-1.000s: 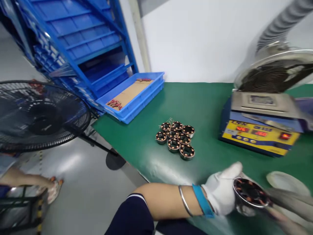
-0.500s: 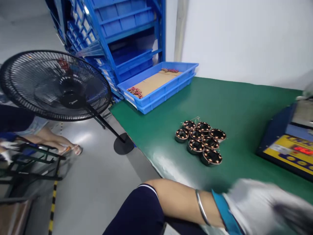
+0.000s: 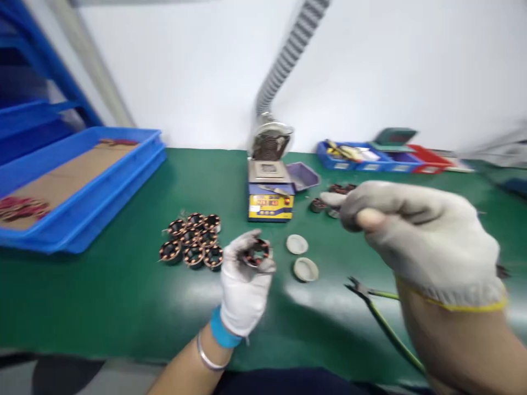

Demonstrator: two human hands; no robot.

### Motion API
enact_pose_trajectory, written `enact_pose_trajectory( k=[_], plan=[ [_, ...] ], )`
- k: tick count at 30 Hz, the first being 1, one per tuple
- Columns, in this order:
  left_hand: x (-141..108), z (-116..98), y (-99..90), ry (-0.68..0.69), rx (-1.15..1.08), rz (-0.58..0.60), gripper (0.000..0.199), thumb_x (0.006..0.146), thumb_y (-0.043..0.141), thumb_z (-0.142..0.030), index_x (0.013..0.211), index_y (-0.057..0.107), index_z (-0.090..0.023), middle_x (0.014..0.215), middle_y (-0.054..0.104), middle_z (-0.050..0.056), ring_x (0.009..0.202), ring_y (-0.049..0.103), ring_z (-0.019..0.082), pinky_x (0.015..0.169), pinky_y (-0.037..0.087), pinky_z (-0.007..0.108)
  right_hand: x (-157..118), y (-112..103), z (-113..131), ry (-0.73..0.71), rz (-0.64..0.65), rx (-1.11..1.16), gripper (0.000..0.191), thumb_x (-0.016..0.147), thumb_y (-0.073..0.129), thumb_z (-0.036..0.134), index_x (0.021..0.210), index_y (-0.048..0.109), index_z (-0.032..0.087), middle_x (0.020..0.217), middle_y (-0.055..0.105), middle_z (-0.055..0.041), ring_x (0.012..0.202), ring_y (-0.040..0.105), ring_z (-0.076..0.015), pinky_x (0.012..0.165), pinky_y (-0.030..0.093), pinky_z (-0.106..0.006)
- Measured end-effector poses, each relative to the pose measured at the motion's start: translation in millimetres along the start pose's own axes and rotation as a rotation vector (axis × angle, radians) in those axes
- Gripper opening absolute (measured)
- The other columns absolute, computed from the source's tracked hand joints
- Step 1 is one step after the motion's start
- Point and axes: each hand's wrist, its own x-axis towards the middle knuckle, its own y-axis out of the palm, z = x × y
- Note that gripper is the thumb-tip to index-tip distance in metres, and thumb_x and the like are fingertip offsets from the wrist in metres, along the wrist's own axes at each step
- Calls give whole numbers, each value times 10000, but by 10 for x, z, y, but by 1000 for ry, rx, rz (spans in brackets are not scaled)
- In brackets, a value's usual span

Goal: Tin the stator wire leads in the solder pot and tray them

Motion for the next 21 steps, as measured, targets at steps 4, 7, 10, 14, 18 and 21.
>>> enact_pose_trajectory(
  k=[4, 7, 10, 14, 18, 21],
  plan=[
    [-42, 173, 4, 143, 15, 42, 637, 818, 717, -375, 1373, 404, -383, 1501, 387, 115, 1101, 654, 274, 838, 584, 392, -399, 209, -60, 108, -12, -119, 108, 835, 630, 278, 942, 619, 265, 906, 667, -26, 897, 676, -220, 831, 601, -424],
    [-123, 274, -44, 191, 134, 228, 757, 876, 659, -328, 1492, 233, -439, 1573, 297, 88, 1308, 512, 288, 1013, 505, 414, -703, 589, -187, 6, 143, -216, 538, 794, 648, 312, 1291, 507, 162, 1217, 629, -142, 1168, 598, -265, 980, 538, -451],
    [-121, 334, -105, 270, 368, 320, 694, 876, 660, -353, 1482, 322, -361, 1540, 365, 92, 1388, 413, 276, 1120, 399, 415, -870, 804, -312, -111, 89, -159, 454, 848, 526, 214, 1295, 488, 145, 1250, 612, -150, 1244, 548, -221, 1058, 479, -410],
    [-18, 323, -150, 405, 699, 417, 599, 847, 671, -437, 1374, 474, -229, 1354, 536, 140, 1242, 539, 292, 1022, 466, 440, -941, 693, -438, -120, 152, -166, 501, 802, 521, 150, 1299, 472, 120, 1281, 591, -161, 1252, 541, -211, 1022, 502, -358],
    [-30, 192, -157, 229, 739, 470, 197, 866, 641, -398, 854, 618, -202, 771, 589, 27, 704, 576, 188, 636, 468, 327, -979, 509, -532, -193, 189, -164, 542, 772, 458, 132, 1314, 440, 123, 1314, 568, -171, 1275, 526, -212, 1025, 497, -382],
    [-57, 37, -172, -7, 374, 493, 352, 916, 558, -360, 610, 491, -199, 576, 443, -11, 522, 447, 136, 493, 378, 282, -1005, 447, -569, -134, 147, -188, 553, 751, 478, 152, 1302, 438, 155, 1290, 585, -155, 1249, 550, -215, 1017, 506, -386]
  ],
)
